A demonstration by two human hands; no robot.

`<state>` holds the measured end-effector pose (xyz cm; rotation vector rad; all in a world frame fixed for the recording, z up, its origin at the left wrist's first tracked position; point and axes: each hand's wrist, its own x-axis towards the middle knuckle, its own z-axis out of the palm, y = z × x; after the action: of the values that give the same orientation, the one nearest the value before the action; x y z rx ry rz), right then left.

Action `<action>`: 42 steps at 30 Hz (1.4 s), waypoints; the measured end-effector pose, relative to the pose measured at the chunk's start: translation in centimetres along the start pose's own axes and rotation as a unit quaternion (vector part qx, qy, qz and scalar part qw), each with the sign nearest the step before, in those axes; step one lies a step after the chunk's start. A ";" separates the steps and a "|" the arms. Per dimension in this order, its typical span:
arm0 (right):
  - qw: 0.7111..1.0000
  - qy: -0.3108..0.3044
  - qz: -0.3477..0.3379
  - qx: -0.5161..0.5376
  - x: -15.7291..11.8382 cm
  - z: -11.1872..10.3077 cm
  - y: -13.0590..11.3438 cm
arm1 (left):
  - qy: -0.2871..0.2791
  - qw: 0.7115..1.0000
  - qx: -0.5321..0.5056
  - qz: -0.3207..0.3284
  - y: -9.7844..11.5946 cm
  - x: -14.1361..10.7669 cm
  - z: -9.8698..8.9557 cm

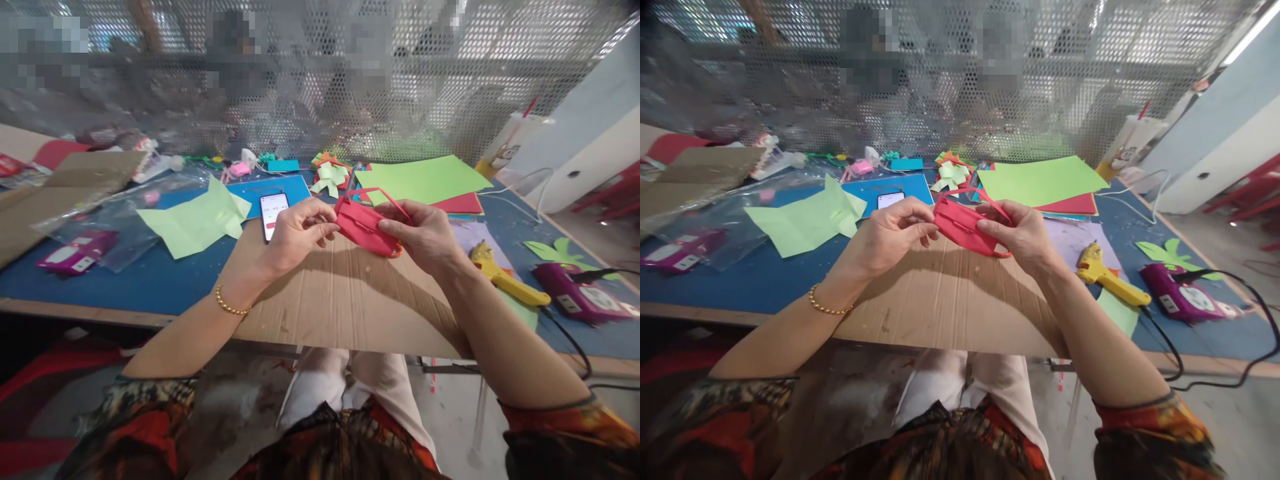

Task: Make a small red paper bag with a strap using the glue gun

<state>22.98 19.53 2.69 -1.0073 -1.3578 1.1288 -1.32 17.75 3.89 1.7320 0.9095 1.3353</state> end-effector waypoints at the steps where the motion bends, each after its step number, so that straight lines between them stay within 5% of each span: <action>1: 1.000 0.001 -0.002 0.001 0.0 0.0 0.0 | -0.003 1.000 -0.004 0.003 0.1 0.0 0.0; 13: 0.999 -0.006 -0.028 -0.030 0.2 -0.7 -0.2 | -0.041 0.999 0.020 -0.006 0.9 -0.3 -0.7; 21: 0.996 -0.039 -0.029 -0.076 -0.2 0.2 -0.7 | -0.041 0.980 0.162 0.109 -0.1 0.1 0.6; 34: 0.994 -0.068 -0.031 -0.073 -0.2 0.4 -0.7 | -0.062 0.992 0.102 0.036 0.1 -0.1 1.3; 42: 0.994 -0.083 -0.035 -0.060 0.2 0.4 -0.9 | -0.076 0.969 0.208 0.106 -0.6 -0.1 0.8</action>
<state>22.61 19.50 3.57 -0.9593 -1.5982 1.1095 -0.62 17.85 3.23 2.2765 0.9888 1.1788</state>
